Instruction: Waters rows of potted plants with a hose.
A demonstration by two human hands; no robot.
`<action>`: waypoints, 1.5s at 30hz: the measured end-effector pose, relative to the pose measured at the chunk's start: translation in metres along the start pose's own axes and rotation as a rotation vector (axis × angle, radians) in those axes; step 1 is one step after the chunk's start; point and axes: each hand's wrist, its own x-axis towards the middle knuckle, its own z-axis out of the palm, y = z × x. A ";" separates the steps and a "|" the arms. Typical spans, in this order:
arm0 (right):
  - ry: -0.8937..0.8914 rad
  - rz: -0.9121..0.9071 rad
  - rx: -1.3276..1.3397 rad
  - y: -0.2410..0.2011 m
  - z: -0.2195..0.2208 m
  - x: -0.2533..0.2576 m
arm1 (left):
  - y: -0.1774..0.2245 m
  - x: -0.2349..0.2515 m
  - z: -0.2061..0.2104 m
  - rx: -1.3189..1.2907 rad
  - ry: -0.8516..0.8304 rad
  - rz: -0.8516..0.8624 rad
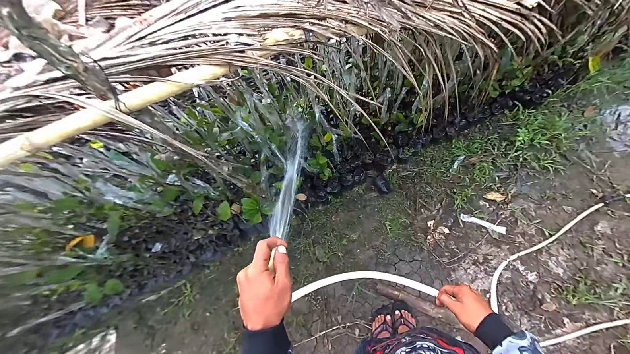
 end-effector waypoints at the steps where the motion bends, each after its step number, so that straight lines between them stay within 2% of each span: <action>1: 0.000 0.001 0.002 0.002 0.002 0.000 | 0.001 0.000 0.000 -0.004 0.023 0.003; 7: -0.020 0.012 0.015 0.004 0.007 -0.001 | 0.003 -0.004 0.006 0.043 -0.033 -0.027; 11: -0.006 0.000 0.034 0.008 0.004 0.000 | 0.003 -0.004 0.007 0.029 -0.002 -0.025; 15: -0.025 0.010 0.011 0.005 0.001 -0.002 | 0.005 -0.005 0.007 0.059 -0.106 -0.037; 19: -0.016 0.016 0.006 0.008 0.004 -0.004 | 0.001 -0.006 0.005 0.035 -0.025 -0.028; 23: -0.041 0.032 0.001 0.005 0.003 -0.009 | 0.000 -0.011 0.004 0.034 -0.100 -0.033; 28: -0.042 0.030 -0.003 0.009 0.004 -0.009 | -0.003 -0.017 0.001 0.007 -0.025 -0.040; 32: -0.059 0.037 -0.029 0.006 0.003 -0.009 | -0.004 -0.024 0.000 0.029 -0.094 -0.024; 36: -0.063 0.028 -0.026 0.006 0.005 -0.008 | -0.006 -0.029 -0.003 0.011 0.005 -0.047; 41: -0.081 0.026 -0.054 0.002 0.003 -0.008 | -0.008 -0.036 -0.005 0.041 -0.079 -0.047; 45: -0.075 0.016 -0.045 0.004 0.005 -0.006 | -0.011 -0.038 -0.008 0.013 0.018 -0.057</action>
